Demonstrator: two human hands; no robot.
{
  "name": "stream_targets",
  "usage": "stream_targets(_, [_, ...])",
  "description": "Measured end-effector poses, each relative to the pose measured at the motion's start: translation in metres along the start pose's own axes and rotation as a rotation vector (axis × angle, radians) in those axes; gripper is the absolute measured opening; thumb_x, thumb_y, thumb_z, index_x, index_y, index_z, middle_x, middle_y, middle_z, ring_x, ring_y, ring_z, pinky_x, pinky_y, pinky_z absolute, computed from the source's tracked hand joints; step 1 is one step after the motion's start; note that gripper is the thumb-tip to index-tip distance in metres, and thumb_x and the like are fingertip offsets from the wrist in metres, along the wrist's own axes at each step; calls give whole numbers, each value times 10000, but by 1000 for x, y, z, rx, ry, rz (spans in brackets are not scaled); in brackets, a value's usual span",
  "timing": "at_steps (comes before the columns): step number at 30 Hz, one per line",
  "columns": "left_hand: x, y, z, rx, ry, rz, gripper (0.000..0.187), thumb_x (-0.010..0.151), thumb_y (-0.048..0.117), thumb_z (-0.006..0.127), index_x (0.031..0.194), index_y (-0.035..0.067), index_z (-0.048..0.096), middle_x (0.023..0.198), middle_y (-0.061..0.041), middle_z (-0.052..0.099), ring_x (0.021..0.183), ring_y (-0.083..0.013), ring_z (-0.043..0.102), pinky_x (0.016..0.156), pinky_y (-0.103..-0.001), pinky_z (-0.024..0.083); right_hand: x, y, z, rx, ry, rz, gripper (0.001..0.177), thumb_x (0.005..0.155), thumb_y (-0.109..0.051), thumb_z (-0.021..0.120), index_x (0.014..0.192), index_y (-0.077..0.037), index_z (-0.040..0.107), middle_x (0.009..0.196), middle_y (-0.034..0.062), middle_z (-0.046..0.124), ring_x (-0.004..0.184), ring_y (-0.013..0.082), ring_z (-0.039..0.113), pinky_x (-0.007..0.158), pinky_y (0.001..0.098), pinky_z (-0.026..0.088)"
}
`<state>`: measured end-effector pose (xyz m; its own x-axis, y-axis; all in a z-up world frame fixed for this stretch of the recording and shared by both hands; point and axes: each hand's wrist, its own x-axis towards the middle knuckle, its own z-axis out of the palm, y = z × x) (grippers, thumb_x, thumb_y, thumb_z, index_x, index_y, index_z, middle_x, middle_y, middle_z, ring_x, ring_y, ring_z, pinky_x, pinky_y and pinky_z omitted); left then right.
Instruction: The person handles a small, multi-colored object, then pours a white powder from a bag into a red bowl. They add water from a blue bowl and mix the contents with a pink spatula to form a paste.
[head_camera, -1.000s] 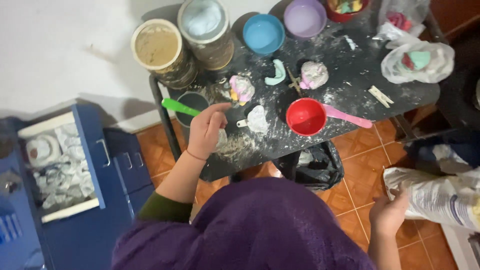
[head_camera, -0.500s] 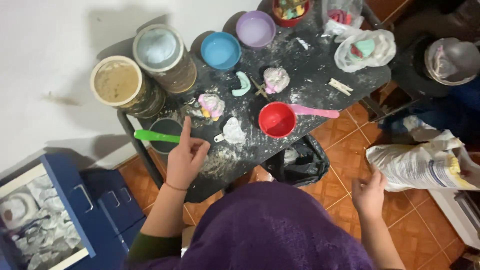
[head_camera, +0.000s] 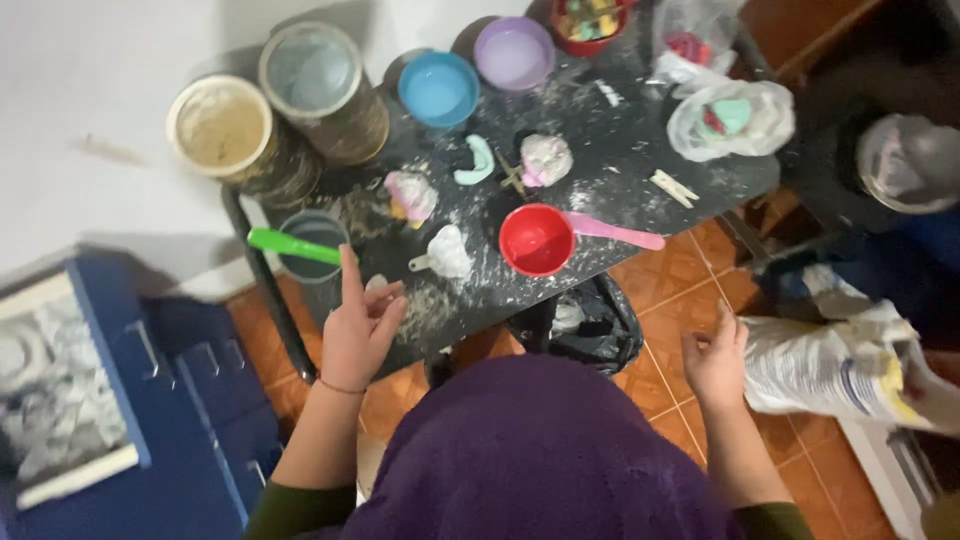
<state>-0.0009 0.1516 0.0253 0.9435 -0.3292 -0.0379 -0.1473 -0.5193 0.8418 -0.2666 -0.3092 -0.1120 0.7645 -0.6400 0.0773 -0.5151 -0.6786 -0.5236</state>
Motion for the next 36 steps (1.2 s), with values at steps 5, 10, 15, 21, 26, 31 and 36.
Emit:
stream_targets(5, [-24, -4, 18, 79, 90, -81, 1041, 910, 220, 716, 1628, 34, -16, 1043, -102, 794, 777, -236, 771, 694, -343, 607, 36, -14, -2, 96, -114, -25, 783, 882, -44, 713, 1583, -44, 364, 1471, 294, 412, 935, 333, 701, 839, 387, 596])
stream_targets(10, [-54, 17, 41, 152, 165, -161, 1072, 901, 286, 743, 1620, 36, -12, 1027, -100, 796, 772, -268, 766, 712, -375, 603, 57, 10, 2, 95, -115, -228, 767, 882, -66, 745, 1565, -17, 399, 1401, 313, 460, 1028, 409, 655, 850, 388, 591])
stream_targets(15, [-71, 27, 57, 241, 174, -74, 1084, 906, 323, 759, 1633, 45, 5, 1032, -107, 780, 889, -337, 754, 781, -405, 595, 68, 80, 16, -51, -36, -332, 183, 997, -94, 781, 1151, -23, 714, 979, 170, 692, 878, 321, 691, 855, 399, 563])
stream_targets(21, [-57, 47, 75, 360, 207, 41, 1040, 924, 334, 749, 1634, 46, 45, 1004, -41, 794, 987, -336, 725, 1114, -503, 391, 52, 95, 5, 197, -108, -17, 250, 996, -230, 788, 1000, 11, 725, 883, 156, 720, 786, 257, 680, 778, 368, 542])
stream_targets(26, [-2, 89, 97, 328, 85, 72, 996, 907, 341, 730, 1620, 60, 93, 963, -3, 793, 841, -268, 738, 1207, -596, 269, 35, 144, 3, 126, -72, 161, 391, 1029, -366, 748, 958, 17, 722, 848, 194, 716, 773, 308, 685, 776, 399, 536])
stream_targets(31, [96, 130, 135, 298, 0, 312, 776, 925, 320, 713, 1565, 111, 328, 980, 13, 795, 836, -255, 737, 1215, -595, 270, 12, 161, -11, -29, -62, 371, 532, 1002, -540, 701, 937, -13, 746, 853, 203, 725, 826, 386, 701, 793, 458, 550])
stream_targets(36, [254, 173, 202, 262, 65, 806, 300, 924, 281, 747, 1184, 136, 715, 1116, -88, 761, 1040, -290, 705, 1019, -505, 470, -37, 209, -10, -98, -12, 489, 557, 953, -622, 650, 1031, -87, 784, 900, 192, 756, 903, 384, 729, 822, 487, 568])
